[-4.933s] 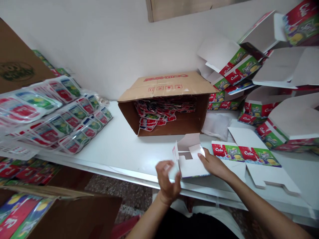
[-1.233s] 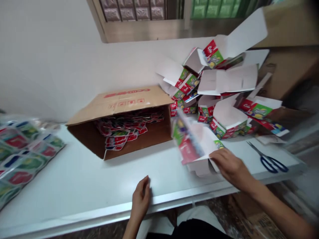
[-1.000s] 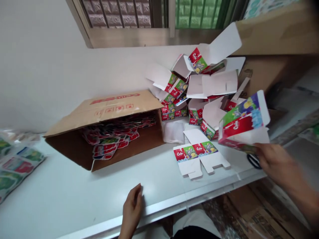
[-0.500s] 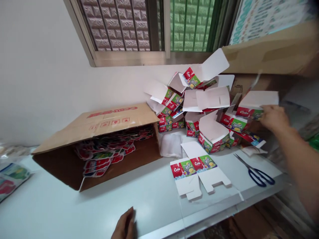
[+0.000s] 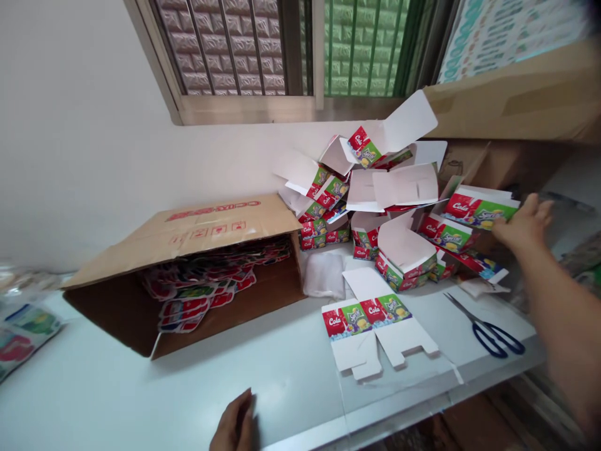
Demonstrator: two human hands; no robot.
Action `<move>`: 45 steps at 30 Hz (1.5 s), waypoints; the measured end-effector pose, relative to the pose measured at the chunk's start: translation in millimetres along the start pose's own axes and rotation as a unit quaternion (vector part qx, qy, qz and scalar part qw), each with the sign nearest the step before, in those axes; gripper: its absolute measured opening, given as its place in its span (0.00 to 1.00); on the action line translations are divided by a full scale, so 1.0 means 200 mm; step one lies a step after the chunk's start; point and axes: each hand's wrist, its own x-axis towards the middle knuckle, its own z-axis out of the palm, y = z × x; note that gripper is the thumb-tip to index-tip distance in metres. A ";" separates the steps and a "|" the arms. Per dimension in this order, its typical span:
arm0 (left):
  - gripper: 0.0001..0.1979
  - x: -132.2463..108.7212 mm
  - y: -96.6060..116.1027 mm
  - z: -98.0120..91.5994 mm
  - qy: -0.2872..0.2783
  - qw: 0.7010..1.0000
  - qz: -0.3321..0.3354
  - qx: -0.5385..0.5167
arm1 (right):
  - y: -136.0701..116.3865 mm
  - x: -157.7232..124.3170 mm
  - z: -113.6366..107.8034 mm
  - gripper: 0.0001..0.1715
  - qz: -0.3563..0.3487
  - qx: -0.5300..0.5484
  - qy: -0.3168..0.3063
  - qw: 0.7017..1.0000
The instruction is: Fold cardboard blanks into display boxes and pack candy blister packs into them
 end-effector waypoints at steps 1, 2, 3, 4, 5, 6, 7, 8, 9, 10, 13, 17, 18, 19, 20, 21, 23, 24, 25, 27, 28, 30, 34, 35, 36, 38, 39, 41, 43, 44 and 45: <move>0.21 -0.01 0.02 0.01 0.010 1.000 0.003 0.005 | -0.05 -0.06 -0.03 0.47 0.004 0.038 0.009 0.999; 0.22 -0.02 0.04 0.02 0.017 1.000 0.008 0.012 | -0.11 -0.15 -0.04 0.45 -0.015 0.076 0.004 0.997; 0.22 -0.04 0.07 0.03 0.025 0.999 0.016 0.024 | -0.18 -0.29 -0.05 0.41 -0.063 0.110 -0.003 0.992; 0.21 -0.05 0.11 0.05 0.027 0.999 0.028 0.033 | -0.26 -0.45 -0.05 0.39 -0.155 0.147 -0.090 0.973; 0.21 -0.07 0.14 0.07 0.015 0.998 0.043 0.040 | -0.33 -0.64 -0.03 0.39 -0.257 0.176 -0.197 0.930; 0.20 -0.08 0.18 0.09 0.004 0.998 0.052 0.044 | -0.39 -0.85 -0.02 0.39 -0.319 0.189 -0.260 0.892; 0.19 -0.10 0.21 0.12 -0.014 0.997 0.059 0.042 | -0.44 -1.06 0.01 0.41 -0.356 0.195 -0.295 0.865; 0.19 -0.11 0.24 0.14 -0.032 0.997 0.066 0.037 | -0.48 -1.26 0.03 0.46 -0.394 0.196 -0.330 0.835; 0.18 -0.12 0.27 0.17 -0.049 0.996 0.072 0.029 | -0.51 -1.44 0.06 0.51 -0.432 0.184 -0.367 0.803; 0.17 -0.13 0.29 0.19 -0.066 0.995 0.076 0.019 | -0.53 -1.58 0.09 0.53 -0.446 0.165 -0.394 0.787; 0.16 -0.17 0.34 0.25 -0.101 0.992 0.071 -0.019 | -0.55 -1.82 0.14 0.50 -0.440 0.122 -0.389 0.800; 0.16 -0.20 0.43 0.35 -0.144 0.984 0.016 -0.108 | -0.56 -1.86 0.09 0.43 -0.470 0.127 -0.339 0.805; 0.18 -0.20 0.47 0.37 -0.162 0.976 -0.008 -0.147 | -0.58 -1.85 0.05 0.43 -0.480 0.138 -0.331 0.801; 0.21 -0.20 0.51 0.40 -0.184 0.962 -0.035 -0.197 | -0.59 -1.86 0.01 0.43 -0.488 0.152 -0.326 0.796; 0.24 -0.19 0.56 0.43 -0.207 0.942 -0.065 -0.254 | -0.61 -1.86 -0.03 0.44 -0.495 0.166 -0.324 0.789; 0.26 -0.18 0.61 0.45 -0.233 0.915 -0.090 -0.316 | -0.64 -1.86 -0.07 0.46 -0.501 0.181 -0.329 0.780; 0.28 -0.16 0.69 0.48 -0.238 0.869 -0.126 -0.415 | -0.68 -1.87 -0.13 0.49 -0.511 0.204 -0.355 0.756; 0.28 -0.15 0.73 0.49 -0.227 0.856 -0.135 -0.444 | -0.70 -1.87 -0.14 0.49 -0.511 0.215 -0.372 0.744; 0.28 -0.14 0.75 0.49 -0.212 0.849 -0.142 -0.463 | -0.72 -1.86 -0.15 0.49 -0.506 0.226 -0.389 0.736; 0.27 -0.13 0.77 0.46 -0.199 0.842 -0.146 -0.479 | -0.75 -1.85 -0.16 0.46 -0.484 0.247 -0.407 0.734; 0.27 -0.13 0.77 0.45 -0.205 0.839 -0.145 -0.483 | -0.76 -1.84 -0.16 0.46 -0.471 0.254 -0.407 0.740; 0.25 -0.12 0.77 0.40 -0.217 0.829 -0.139 -0.497 | -0.79 -1.83 -0.17 0.47 -0.455 0.260 -0.400 0.752; 0.25 -0.11 0.74 0.33 -0.213 0.819 -0.150 -0.511 | -0.86 -1.85 -0.23 0.49 -0.464 0.250 -0.392 0.754; 0.26 -0.11 0.71 0.31 -0.202 0.822 -0.162 -0.506 | -0.86 -1.85 -0.24 0.47 -0.471 0.252 -0.389 0.751; 0.27 -0.11 0.69 0.30 -0.189 0.827 -0.176 -0.499 | -0.85 -1.84 -0.24 0.44 -0.474 0.257 -0.381 0.751; 0.28 -0.10 0.63 0.29 -0.155 0.840 -0.200 -0.481 | -0.78 -1.78 -0.19 0.37 -0.452 0.265 -0.349 0.777; 0.28 -0.10 0.60 0.29 -0.138 0.844 -0.208 -0.475 | -0.73 -1.73 -0.14 0.35 -0.420 0.259 -0.329 0.805; 0.29 -0.09 0.56 0.31 -0.119 0.846 -0.214 -0.474 | -0.59 -1.61 -0.01 0.34 -0.305 0.209 -0.302 0.879; 0.29 -0.08 0.55 0.36 -0.128 0.853 -0.199 -0.465 | -0.45 -1.50 0.12 0.39 -0.150 0.100 -0.340 0.923; 0.29 -0.07 0.55 0.39 -0.145 0.865 -0.185 -0.444 | -0.39 -1.46 0.18 0.42 -0.084 0.058 -0.376 0.921; 0.28 -0.06 0.57 0.42 -0.166 0.879 -0.172 -0.413 | -0.35 -1.44 0.23 0.44 -0.048 0.037 -0.401 0.914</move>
